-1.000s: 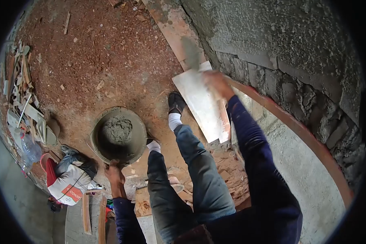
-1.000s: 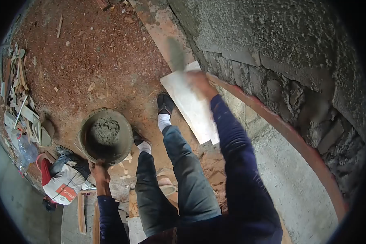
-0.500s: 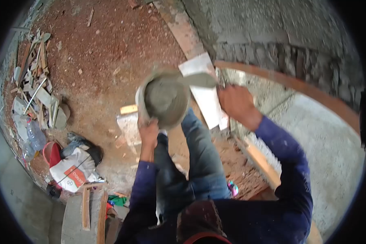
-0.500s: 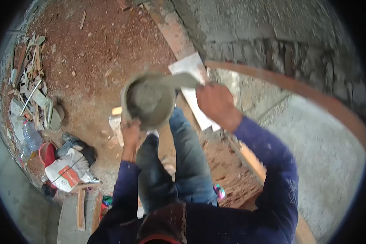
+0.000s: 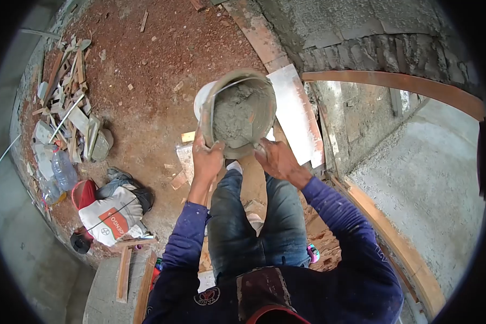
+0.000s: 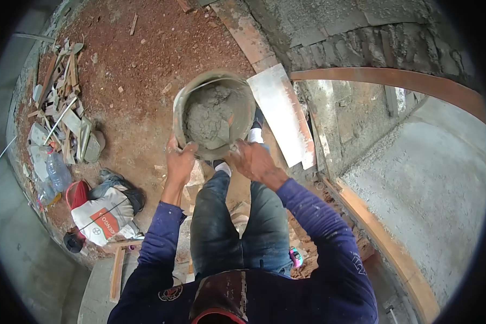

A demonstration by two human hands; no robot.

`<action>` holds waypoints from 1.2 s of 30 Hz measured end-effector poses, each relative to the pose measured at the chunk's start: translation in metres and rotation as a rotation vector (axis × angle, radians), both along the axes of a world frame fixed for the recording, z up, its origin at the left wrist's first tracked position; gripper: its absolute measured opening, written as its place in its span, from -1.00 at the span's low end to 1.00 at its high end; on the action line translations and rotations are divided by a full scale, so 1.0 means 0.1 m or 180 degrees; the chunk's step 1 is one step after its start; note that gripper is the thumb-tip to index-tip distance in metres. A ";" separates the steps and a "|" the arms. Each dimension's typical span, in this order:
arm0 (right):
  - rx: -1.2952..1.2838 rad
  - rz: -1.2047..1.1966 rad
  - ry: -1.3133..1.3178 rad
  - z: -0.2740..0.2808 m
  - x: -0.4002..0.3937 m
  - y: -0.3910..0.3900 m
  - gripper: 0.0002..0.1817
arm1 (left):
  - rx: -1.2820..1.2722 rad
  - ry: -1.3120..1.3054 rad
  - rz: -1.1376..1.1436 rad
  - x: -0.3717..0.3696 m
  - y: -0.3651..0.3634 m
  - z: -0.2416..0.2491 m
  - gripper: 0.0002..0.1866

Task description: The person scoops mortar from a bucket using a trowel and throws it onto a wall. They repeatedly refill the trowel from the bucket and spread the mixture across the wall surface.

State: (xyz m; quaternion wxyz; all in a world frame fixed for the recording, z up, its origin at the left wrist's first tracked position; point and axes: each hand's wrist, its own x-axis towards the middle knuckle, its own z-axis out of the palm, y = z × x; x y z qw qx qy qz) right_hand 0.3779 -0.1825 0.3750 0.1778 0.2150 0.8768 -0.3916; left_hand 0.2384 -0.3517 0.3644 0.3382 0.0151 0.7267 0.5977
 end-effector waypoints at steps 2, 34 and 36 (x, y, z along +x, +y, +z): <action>-0.0089 -0.0060 0.0107 0.01 0.07 -0.04 -0.58 | 0.0131 -0.0537 0.0268 0.01 -0.08 0.02 -0.40; -0.1212 -0.2511 -0.0252 -0.28 -0.12 2.78 -0.72 | -0.1089 -0.1403 0.1241 0.62 0.07 -1.53 -0.48; -0.0838 -0.2360 -0.0224 0.07 -0.02 2.62 -0.73 | -0.0676 -0.1558 0.1662 0.67 0.09 -1.42 -0.42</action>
